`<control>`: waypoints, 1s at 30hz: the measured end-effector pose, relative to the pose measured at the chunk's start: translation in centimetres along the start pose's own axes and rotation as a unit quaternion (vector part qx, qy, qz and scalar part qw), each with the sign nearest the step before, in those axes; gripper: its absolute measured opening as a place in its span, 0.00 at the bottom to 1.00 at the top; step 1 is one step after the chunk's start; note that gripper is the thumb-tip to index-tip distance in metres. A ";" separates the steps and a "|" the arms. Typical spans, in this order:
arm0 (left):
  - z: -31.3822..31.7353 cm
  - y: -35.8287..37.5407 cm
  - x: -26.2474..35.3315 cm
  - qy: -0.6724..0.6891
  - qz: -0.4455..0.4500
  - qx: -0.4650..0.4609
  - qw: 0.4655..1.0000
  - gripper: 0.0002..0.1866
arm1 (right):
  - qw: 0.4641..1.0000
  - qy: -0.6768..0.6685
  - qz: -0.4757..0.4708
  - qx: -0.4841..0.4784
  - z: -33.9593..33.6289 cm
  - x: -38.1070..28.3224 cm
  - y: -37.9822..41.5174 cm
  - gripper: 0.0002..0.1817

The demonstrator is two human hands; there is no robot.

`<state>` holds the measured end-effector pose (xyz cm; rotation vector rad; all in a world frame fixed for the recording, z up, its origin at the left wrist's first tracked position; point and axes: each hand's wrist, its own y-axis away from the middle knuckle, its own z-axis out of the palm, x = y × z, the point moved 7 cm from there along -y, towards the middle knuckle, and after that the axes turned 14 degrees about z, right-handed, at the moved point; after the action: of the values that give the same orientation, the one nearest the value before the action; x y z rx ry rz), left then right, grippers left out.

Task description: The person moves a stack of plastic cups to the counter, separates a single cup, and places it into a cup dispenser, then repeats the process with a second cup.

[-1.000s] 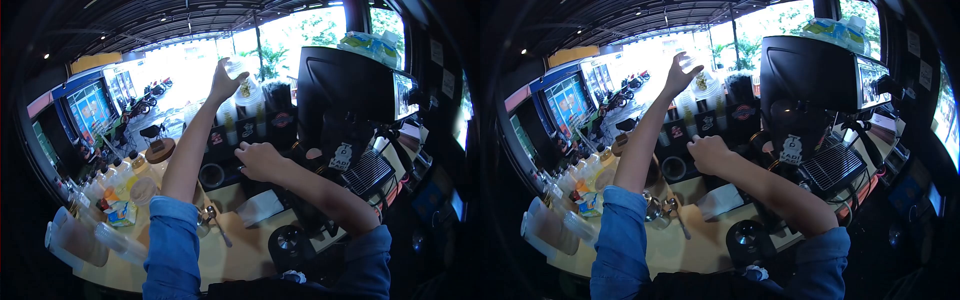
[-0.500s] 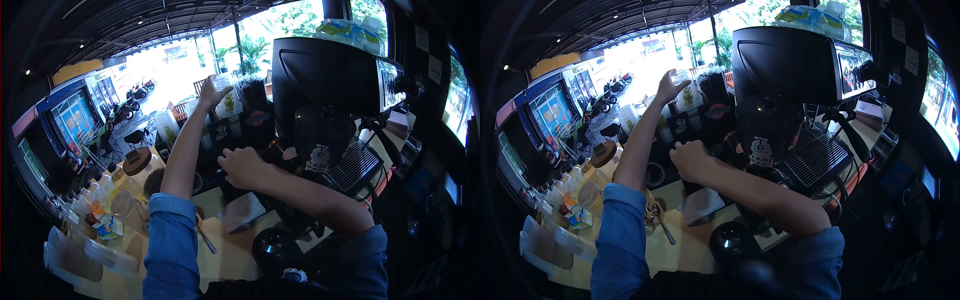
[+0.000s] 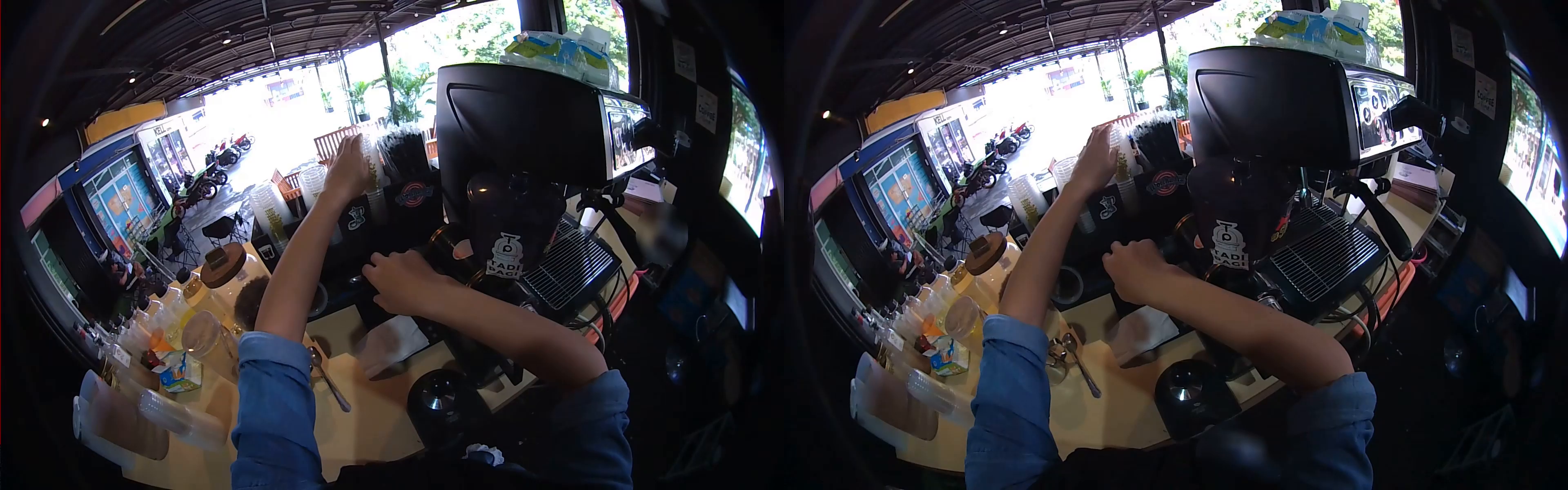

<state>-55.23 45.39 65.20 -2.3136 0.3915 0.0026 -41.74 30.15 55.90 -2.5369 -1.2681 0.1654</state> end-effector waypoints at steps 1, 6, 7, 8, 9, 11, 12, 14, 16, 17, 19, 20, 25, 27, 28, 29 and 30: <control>-0.1 0.4 0.5 0.003 -0.001 -0.029 1.000 0.31 | 1.000 -0.004 0.001 -0.003 0.0 0.0 0.1 0.14; -2.1 1.9 2.0 -0.012 0.030 -0.063 0.998 0.33 | 1.000 -0.008 0.006 -0.001 0.2 -0.7 0.0 0.14; -2.7 2.7 2.3 -0.015 0.024 -0.065 0.997 0.33 | 1.000 -0.005 0.011 0.009 0.1 -1.0 0.0 0.15; -3.9 3.4 3.4 0.010 0.059 -0.073 0.996 0.30 | 1.000 -0.009 0.003 0.007 0.0 -1.3 0.0 0.15; -5.1 4.2 4.6 0.034 0.092 -0.081 0.992 0.28 | 1.000 0.000 0.009 0.030 -0.6 -1.4 -0.1 0.15; -8.5 6.8 7.3 0.025 0.094 -0.090 0.991 0.24 | 0.997 0.019 0.012 0.073 -1.9 -1.8 -0.3 0.15; -9.7 8.6 8.6 0.020 0.072 -0.162 0.984 0.20 | 0.994 0.015 -0.006 0.110 -2.9 -2.3 -0.2 0.15; -12.1 12.6 10.6 -0.018 0.053 -0.257 0.965 0.13 | 0.984 -0.012 -0.018 0.174 -4.4 -3.4 -0.2 0.07; -14.1 17.2 11.5 -0.046 0.063 -0.276 0.958 0.09 | 0.981 -0.050 -0.027 0.183 -5.9 -5.6 0.3 0.04; -16.4 19.2 12.3 -0.047 0.037 -0.271 0.961 0.09 | 0.979 -0.071 -0.037 0.187 -6.7 -7.2 1.1 0.04; -19.3 23.5 13.0 -0.037 0.011 -0.289 0.957 0.09 | 0.983 -0.119 -0.040 0.133 -8.0 -10.6 2.6 0.05; -21.0 25.5 13.1 -0.040 -0.003 -0.296 0.954 0.09 | 0.982 -0.129 -0.051 0.128 -8.2 -12.8 3.1 0.05; -30.2 34.9 12.3 0.072 -0.029 -0.053 0.996 0.05 | 0.928 -0.349 -0.123 0.049 -5.5 -22.9 5.1 0.03; -32.9 41.0 11.1 0.067 -0.009 0.118 0.991 0.05 | 0.915 -0.374 -0.149 0.007 -0.6 -27.1 5.7 0.04; -33.6 44.9 10.0 0.063 -0.016 0.198 0.978 0.05 | 0.905 -0.393 -0.154 -0.058 2.1 -29.6 6.2 0.08; -33.8 49.6 8.1 0.033 -0.048 0.264 0.963 0.11 | 0.890 -0.409 -0.157 -0.124 4.7 -31.9 6.7 0.11; -33.7 54.1 6.5 0.004 -0.079 0.326 0.942 0.17 | 0.889 -0.410 -0.156 -0.132 6.7 -33.8 6.9 0.11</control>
<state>-68.14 -15.49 49.92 -1.6792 0.1688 -0.1896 -58.48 0.75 46.37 -2.4887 -2.0939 1.1608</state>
